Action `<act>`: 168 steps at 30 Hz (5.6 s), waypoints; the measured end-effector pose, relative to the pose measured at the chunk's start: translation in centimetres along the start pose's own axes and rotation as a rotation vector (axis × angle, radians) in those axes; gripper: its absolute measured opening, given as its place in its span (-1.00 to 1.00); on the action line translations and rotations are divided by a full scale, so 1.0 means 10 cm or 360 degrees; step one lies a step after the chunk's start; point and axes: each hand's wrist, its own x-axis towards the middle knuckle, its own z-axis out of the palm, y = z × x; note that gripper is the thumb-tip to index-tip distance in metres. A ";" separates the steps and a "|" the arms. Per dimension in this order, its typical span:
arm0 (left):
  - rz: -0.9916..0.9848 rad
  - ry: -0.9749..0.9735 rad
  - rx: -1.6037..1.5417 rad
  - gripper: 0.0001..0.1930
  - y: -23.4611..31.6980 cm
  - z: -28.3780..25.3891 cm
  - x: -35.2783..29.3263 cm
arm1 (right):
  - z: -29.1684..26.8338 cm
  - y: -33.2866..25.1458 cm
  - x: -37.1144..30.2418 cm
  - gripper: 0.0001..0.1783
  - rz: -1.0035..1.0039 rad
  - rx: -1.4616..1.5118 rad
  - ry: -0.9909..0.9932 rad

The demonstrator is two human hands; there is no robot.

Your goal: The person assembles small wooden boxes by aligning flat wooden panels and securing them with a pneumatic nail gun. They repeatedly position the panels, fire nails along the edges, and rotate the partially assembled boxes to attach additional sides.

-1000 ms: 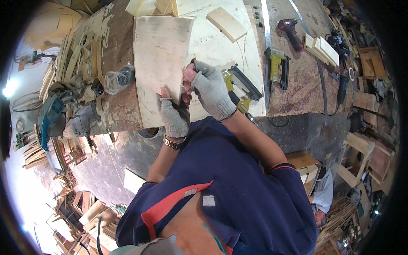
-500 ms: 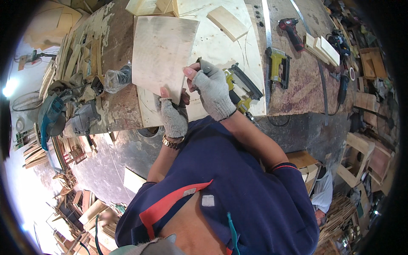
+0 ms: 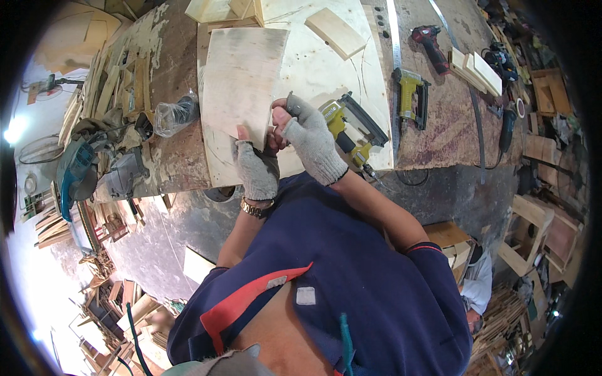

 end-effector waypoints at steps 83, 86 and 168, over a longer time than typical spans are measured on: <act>-0.0151 0.0357 0.0606 -0.62 -0.11 -1.52 0.22 | -1.88 -0.20 2.42 0.01 -0.0096 -0.2936 0.0772; -0.0180 0.0335 0.0228 -0.70 -0.21 -1.77 0.21 | -2.19 -0.30 2.57 -0.06 0.0056 -0.3108 0.0621; 0.0439 0.0709 0.0641 -0.70 -0.37 -1.36 1.20 | -0.99 0.87 1.55 -0.40 0.0284 -0.0922 0.0051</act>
